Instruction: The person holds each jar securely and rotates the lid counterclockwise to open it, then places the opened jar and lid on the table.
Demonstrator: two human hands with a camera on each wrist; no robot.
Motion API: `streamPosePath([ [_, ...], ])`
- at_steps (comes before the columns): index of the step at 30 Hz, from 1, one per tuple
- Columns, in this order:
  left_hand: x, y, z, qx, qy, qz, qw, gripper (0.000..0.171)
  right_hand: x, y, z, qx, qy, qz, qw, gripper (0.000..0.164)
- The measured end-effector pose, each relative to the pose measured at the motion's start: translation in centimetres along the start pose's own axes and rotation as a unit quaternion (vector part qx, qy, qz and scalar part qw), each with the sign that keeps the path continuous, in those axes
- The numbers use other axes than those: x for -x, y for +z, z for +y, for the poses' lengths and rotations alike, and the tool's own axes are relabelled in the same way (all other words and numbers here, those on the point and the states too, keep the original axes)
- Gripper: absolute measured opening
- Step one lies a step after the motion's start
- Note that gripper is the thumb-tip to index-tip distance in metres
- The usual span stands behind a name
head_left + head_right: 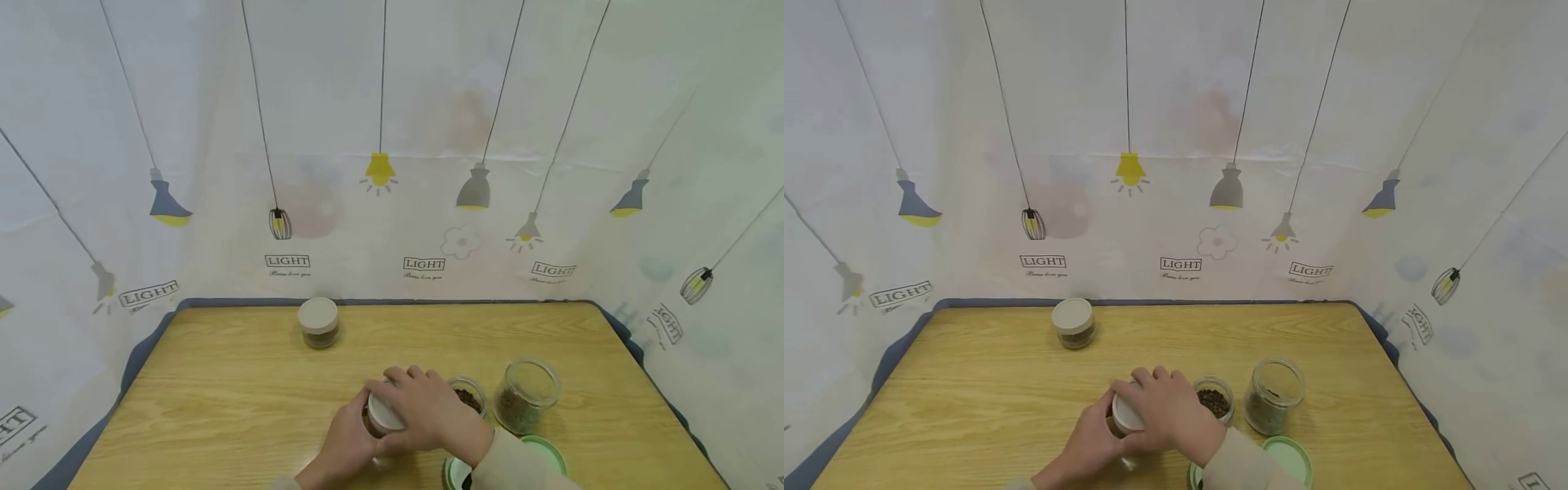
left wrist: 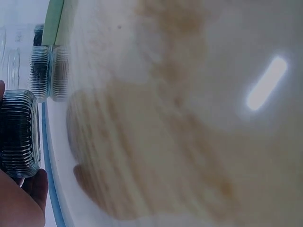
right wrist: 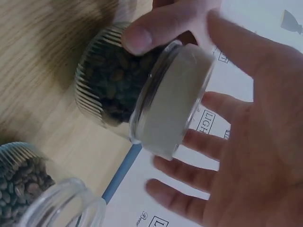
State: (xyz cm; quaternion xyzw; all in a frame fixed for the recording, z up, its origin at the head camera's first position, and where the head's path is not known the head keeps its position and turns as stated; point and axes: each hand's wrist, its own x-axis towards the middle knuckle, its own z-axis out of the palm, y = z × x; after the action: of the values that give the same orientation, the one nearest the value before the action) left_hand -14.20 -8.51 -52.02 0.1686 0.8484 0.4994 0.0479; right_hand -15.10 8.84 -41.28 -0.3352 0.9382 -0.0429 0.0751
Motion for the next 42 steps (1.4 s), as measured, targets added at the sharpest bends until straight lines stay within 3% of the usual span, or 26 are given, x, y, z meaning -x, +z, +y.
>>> streamPosePath([
  [5, 0.0, -0.1, 0.0, 0.010, 0.010, 0.012, 0.9998, 0.088, -0.2, 0.1, -0.7, 0.007, 0.047, 0.044, 0.998, 0.081],
  [11, -0.1, 0.2, 0.0, 0.023, 0.029, 0.025, 0.9990, 0.088, -0.4, 0.5, -1.5, 0.044, 0.152, 0.125, 0.979, 0.079],
  [19, -0.2, 0.3, -0.1, 0.025, 0.034, 0.016, 0.9990, 0.086, -0.6, 1.1, -2.2, 0.024, 0.205, 0.105, 0.973, 0.100],
  [26, -0.2, 0.2, -0.2, 0.013, 0.048, 0.029, 0.9983, 0.084, -1.0, 1.7, -2.5, 0.027, 0.204, 0.085, 0.975, 0.101],
  [36, -0.3, 0.2, 0.0, 0.039, -0.001, 0.002, 0.9992, 0.089, -1.0, 1.7, -2.5, 0.033, 0.192, 0.070, 0.978, 0.091],
  [42, -0.2, 0.3, 0.0, 0.004, 0.004, 0.027, 0.9996, 0.088, -0.9, 1.3, -1.9, 0.031, 0.144, 0.041, 0.988, 0.083],
])
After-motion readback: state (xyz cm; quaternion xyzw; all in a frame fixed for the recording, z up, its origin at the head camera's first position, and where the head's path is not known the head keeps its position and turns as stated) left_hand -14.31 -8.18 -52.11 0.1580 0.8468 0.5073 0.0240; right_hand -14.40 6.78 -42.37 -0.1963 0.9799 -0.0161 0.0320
